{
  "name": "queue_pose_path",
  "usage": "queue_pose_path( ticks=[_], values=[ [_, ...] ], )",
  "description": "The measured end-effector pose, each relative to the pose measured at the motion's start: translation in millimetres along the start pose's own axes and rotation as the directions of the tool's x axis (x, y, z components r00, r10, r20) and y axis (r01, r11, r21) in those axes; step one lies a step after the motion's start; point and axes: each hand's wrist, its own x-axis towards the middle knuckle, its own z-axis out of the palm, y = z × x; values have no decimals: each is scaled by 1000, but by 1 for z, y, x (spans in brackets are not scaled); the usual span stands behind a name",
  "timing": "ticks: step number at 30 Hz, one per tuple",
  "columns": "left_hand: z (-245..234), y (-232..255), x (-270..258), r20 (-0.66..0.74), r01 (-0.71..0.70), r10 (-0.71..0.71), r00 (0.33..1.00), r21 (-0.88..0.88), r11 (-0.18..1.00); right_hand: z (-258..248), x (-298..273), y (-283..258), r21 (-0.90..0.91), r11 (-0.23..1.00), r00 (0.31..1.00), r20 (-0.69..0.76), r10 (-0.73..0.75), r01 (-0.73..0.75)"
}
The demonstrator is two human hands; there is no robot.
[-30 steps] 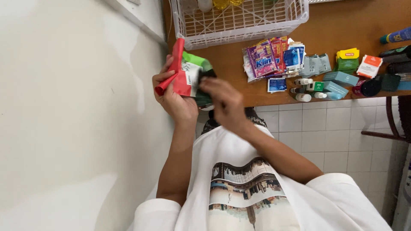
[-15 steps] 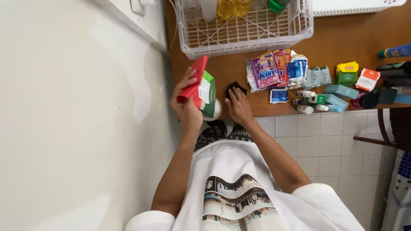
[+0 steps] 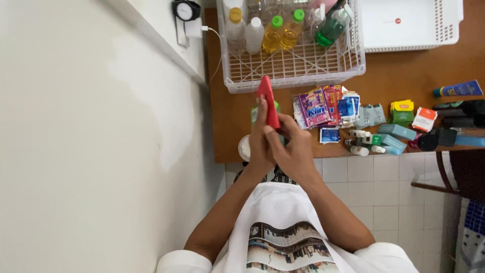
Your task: The person wipes various laundry-related items with a black cloth and places them into a white plastic basket. Items handled include a green pump bottle, a red and green sachet, a white tub, and several small packets, which are cleaned and then stored in the basket.
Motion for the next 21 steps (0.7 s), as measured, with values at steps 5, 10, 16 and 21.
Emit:
queue_pose_path(
  ticks=[5,10,16,21],
  values=[
    [-8,34,19,115,-107,101,988,47,993,-20,17,-4,-207,978,998,-60,1,-14],
    [-29,34,59,-28,-128,139,990,245,961,-52,55,-13,-322,934,988,30,-152,154],
    [-54,14,124,-167,142,-143,976,-14,990,-65,120,-8,-258,895,923,224,-312,365],
    [-48,-25,152,-238,237,-232,943,-5,971,-66,170,9,-248,874,897,266,-354,418]
  ],
)
